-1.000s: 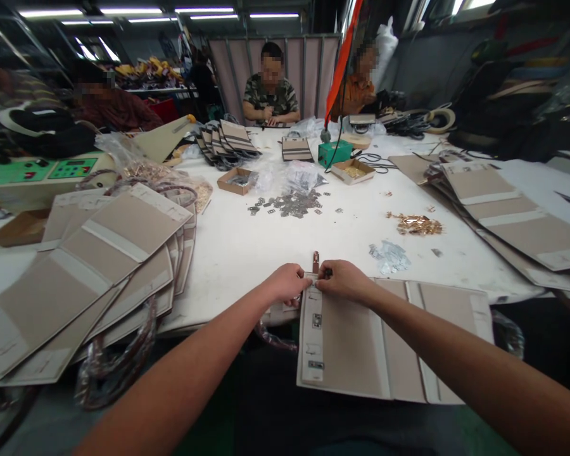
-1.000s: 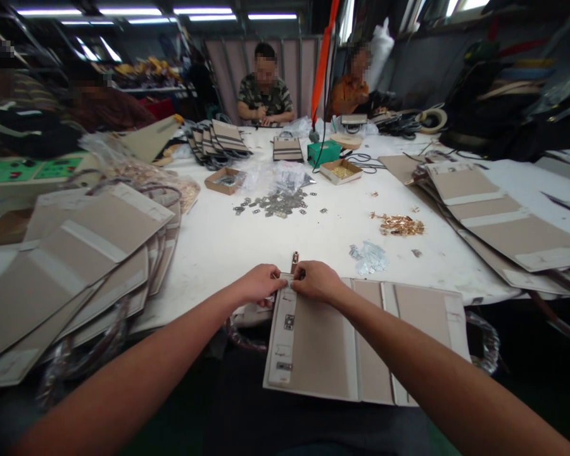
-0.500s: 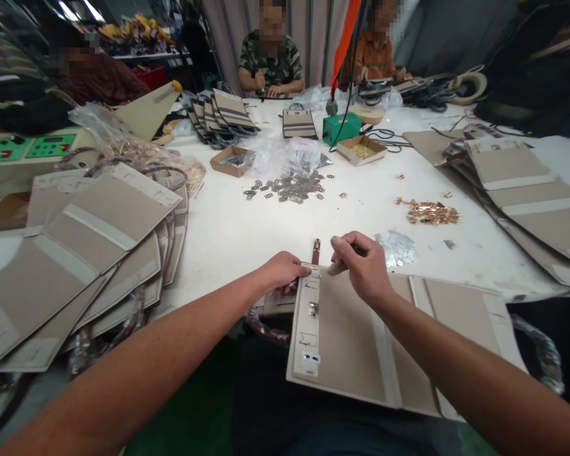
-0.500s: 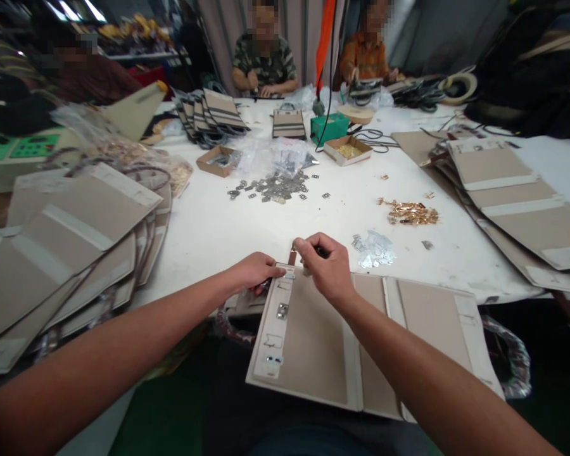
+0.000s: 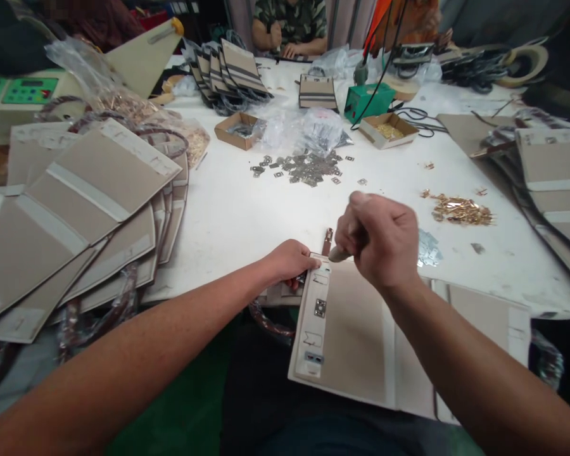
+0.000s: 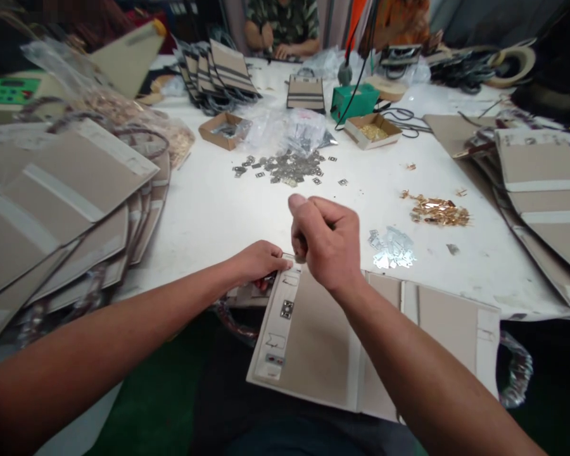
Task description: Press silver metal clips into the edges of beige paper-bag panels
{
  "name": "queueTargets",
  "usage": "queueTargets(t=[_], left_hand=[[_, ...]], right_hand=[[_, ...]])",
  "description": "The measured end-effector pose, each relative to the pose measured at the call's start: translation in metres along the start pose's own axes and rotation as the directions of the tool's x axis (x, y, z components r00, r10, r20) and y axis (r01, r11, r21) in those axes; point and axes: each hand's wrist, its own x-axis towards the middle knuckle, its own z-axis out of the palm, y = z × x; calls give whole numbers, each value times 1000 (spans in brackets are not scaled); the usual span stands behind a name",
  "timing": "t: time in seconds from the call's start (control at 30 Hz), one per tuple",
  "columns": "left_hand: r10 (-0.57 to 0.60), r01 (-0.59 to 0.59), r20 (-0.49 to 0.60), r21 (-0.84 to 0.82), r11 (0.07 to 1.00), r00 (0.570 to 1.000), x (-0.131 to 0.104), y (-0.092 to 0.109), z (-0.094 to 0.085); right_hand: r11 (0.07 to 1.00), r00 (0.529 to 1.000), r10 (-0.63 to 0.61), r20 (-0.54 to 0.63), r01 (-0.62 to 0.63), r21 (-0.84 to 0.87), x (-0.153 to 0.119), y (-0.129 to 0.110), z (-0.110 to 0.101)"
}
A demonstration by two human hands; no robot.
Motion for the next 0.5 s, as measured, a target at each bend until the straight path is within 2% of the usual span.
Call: queueTargets(t=[0.2, 0.37, 0.5], left_hand=[[22, -22, 7, -28, 999, 1000, 2, -4, -2], [59, -56, 38, -58, 997, 998, 1, -8, -4], [101, -95, 73, -82, 992, 992, 2, -10, -5]], right_hand=[[994, 992, 107, 63, -105, -45, 6, 1, 3], [998, 993, 37, 112, -31, -53, 18, -13, 20], [981, 970, 105, 220, -66, -180, 20, -13, 31]])
